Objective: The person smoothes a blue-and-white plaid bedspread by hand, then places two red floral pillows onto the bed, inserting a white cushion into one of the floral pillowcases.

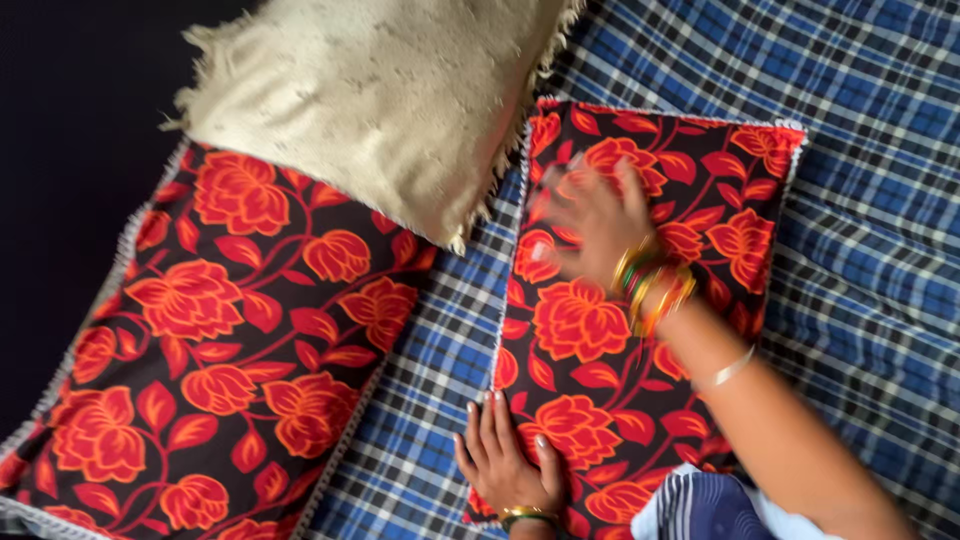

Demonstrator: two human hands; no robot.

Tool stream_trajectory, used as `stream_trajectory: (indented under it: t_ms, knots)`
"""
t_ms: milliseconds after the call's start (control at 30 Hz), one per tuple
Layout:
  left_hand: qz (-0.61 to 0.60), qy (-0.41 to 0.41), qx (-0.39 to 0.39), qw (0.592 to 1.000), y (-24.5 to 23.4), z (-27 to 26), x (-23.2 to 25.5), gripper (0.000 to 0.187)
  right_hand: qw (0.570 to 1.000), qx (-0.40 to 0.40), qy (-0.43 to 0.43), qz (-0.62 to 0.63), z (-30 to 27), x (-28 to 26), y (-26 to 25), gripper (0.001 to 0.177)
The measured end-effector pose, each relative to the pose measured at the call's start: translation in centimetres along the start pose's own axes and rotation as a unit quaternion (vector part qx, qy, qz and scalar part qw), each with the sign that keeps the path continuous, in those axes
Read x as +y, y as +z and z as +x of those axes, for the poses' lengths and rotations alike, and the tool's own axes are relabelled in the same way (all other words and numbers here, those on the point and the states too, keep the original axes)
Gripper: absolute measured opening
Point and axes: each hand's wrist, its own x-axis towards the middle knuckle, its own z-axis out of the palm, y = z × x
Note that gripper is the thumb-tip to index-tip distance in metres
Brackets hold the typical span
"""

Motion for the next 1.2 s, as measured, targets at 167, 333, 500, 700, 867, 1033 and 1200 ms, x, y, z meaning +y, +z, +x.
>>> stream_trajectory:
  t_ms: [167,333,500,700,867,1033,1200]
  knots:
    - [0.002,0.004,0.002,1.000,0.1,0.1,-0.3,0.072,0.966,-0.065,0.212,0.134,4.8,7.0,1.5,0.071]
    - [-0.006,0.007,0.000,1.000,0.2,-0.1,-0.5,0.071,0.989,-0.004,0.134,0.055,3.4,2.1,-1.5,0.070]
    - [-0.005,0.011,-0.003,1.000,0.1,0.0,-0.4,0.075,0.949,-0.036,0.142,0.279,-7.8,-12.0,-7.8,0.065]
    - [0.008,0.008,-0.008,1.000,0.1,0.2,-0.1,0.072,0.990,-0.064,0.046,0.118,-10.3,-7.1,-5.1,0.075]
    - [0.011,0.006,-0.011,1.000,-0.1,0.1,0.0,0.072,0.973,0.013,0.208,0.101,-8.7,1.8,-2.6,0.073]
    - [0.002,0.012,-0.002,1.000,0.0,0.1,-0.1,0.070,0.940,0.067,0.300,0.148,-7.1,11.0,0.3,0.059]
    - [0.002,0.009,-0.007,1.000,0.0,-0.3,-0.5,0.070,0.944,0.081,0.316,0.054,-7.2,10.7,-1.2,0.056]
